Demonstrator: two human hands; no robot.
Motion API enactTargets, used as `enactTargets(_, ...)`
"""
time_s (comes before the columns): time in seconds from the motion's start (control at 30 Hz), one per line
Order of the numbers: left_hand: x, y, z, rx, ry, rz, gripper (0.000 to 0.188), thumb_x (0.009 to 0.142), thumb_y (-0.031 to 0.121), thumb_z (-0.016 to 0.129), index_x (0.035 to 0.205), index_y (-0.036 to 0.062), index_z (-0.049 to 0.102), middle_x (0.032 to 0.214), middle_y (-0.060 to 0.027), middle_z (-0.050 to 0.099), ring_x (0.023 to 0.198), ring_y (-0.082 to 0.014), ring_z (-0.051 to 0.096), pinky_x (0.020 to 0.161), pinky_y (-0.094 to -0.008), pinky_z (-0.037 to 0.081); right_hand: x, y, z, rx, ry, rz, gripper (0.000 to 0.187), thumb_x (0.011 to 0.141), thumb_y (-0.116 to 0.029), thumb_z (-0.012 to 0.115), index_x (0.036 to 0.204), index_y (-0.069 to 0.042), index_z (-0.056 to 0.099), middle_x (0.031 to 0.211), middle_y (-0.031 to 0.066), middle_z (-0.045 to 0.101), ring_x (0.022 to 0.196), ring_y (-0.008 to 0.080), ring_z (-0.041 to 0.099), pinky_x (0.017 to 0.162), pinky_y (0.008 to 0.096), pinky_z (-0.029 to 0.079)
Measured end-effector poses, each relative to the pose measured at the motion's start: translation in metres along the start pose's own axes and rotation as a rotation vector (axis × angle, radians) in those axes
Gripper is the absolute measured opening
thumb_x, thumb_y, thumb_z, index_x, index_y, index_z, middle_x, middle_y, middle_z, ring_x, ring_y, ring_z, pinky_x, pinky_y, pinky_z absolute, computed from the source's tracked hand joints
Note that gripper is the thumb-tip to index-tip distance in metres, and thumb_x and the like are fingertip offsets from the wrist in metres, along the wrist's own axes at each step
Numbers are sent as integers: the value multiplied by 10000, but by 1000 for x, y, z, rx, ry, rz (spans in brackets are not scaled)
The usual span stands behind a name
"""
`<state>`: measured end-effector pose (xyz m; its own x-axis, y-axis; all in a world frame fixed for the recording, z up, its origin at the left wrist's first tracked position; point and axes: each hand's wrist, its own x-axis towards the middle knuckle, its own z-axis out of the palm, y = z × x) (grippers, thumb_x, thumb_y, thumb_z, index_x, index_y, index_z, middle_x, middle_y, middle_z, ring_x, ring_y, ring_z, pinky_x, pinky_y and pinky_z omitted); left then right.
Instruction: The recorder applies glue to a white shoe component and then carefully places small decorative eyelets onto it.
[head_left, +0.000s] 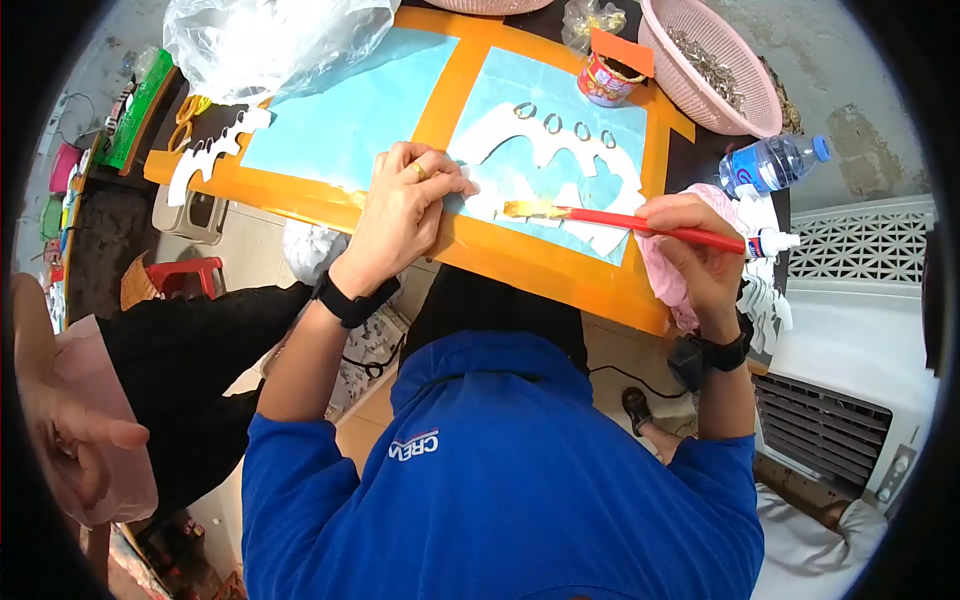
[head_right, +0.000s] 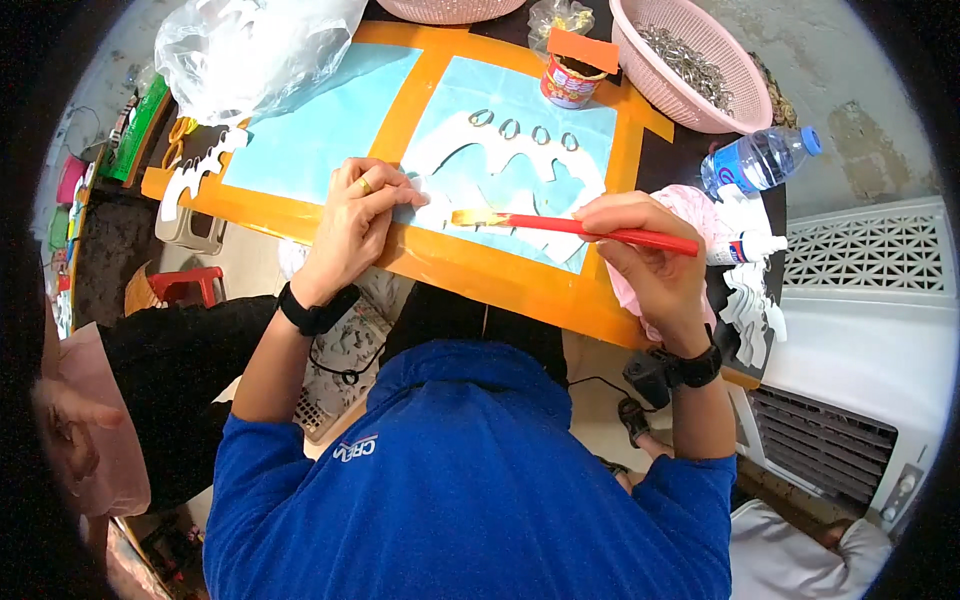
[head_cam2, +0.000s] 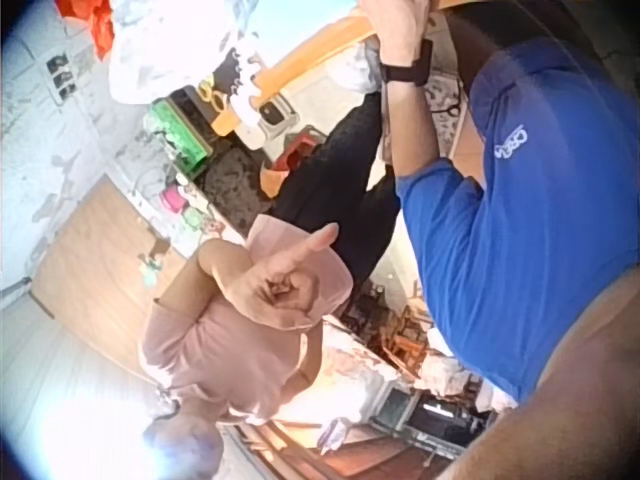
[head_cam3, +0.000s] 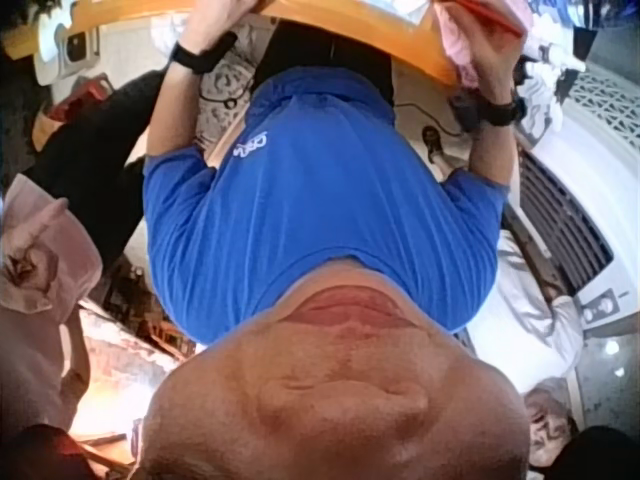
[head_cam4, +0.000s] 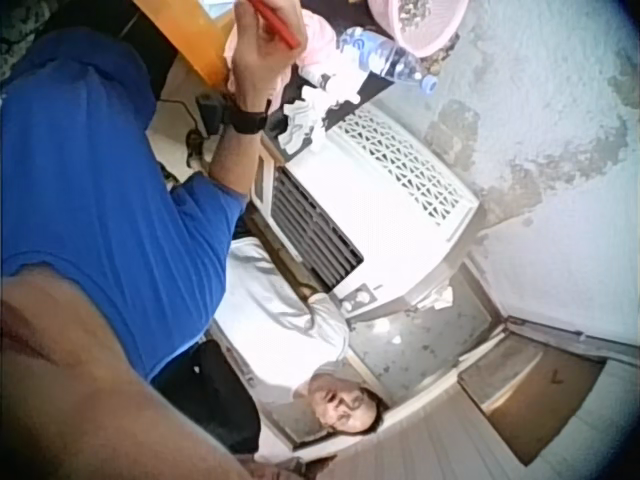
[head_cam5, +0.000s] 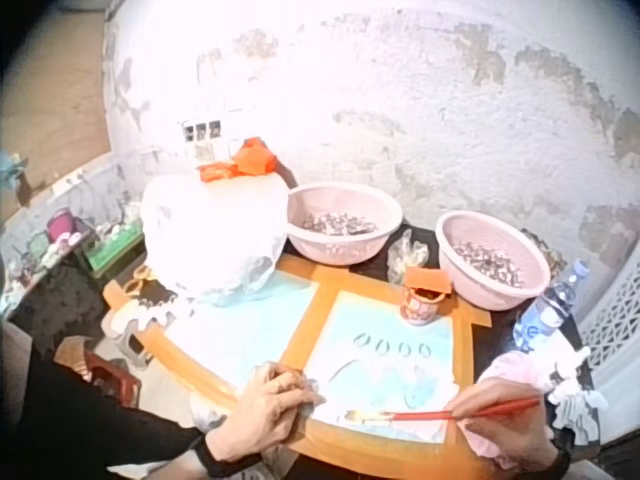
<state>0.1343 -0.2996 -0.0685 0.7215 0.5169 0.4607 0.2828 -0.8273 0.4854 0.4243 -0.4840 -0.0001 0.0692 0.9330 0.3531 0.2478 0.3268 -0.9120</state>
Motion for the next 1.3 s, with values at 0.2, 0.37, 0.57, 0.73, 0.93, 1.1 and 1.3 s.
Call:
enactTargets(0.2,1,-2,2,27,28,45,347,751,-84,609,992,114,762,1074,-9,667,1084,-256,557,955,-412,412,13,13,14,78,-59,-24,193,891,75,659,1079,49,696,1125,161,691,1091,242,660,970,350,517)
enactTargets(0.37,0,-3,2,11,28,38,347,754,-89,608,991,112,763,1074,-10,667,1081,-256,558,959,-413,414,19,7,17,74,-92,10,193,878,87,666,1064,51,701,1117,153,696,1090,236,661,972,348,517)
enactTargets(0.57,1,-5,3,9,34,55,339,762,-91,607,985,111,763,1071,-13,670,1080,-256,559,956,-412,416,9,1,6,23,-23,53,211,859,111,645,1052,47,701,1097,154,693,1073,233,664,972,343,521)
enactTargets(0.73,0,-3,2,4,14,20,372,751,-113,598,1003,111,757,1071,-22,668,1080,-270,553,976,-412,415,-6,0,-8,-81,22,75,217,862,113,630,1055,41,698,1110,161,687,1070,239,663,971,350,533)
enactTargets(0.93,6,5,-2,102,-30,48,373,750,-108,567,1008,113,723,1081,-33,663,1100,-290,545,980,-417,407,-13,2,-11,-32,38,91,184,888,75,651,1064,45,694,1138,165,687,1077,241,661,971,349,531)
enactTargets(1.1,14,12,-11,218,-128,74,483,758,-106,547,1159,135,667,1115,-46,654,1120,-294,539,1014,-428,393,-20,3,-18,-110,52,62,180,894,54,665,1071,42,698,1136,160,691,1077,228,659,967,339,519)
enactTargets(1.3,25,21,-21,422,-249,243,769,795,-51,577,1487,282,526,1084,-70,620,1114,-291,528,1076,-449,353,-28,0,-20,-103,56,76,188,882,63,662,1063,40,705,1133,161,691,1072,228,659,947,336,526)
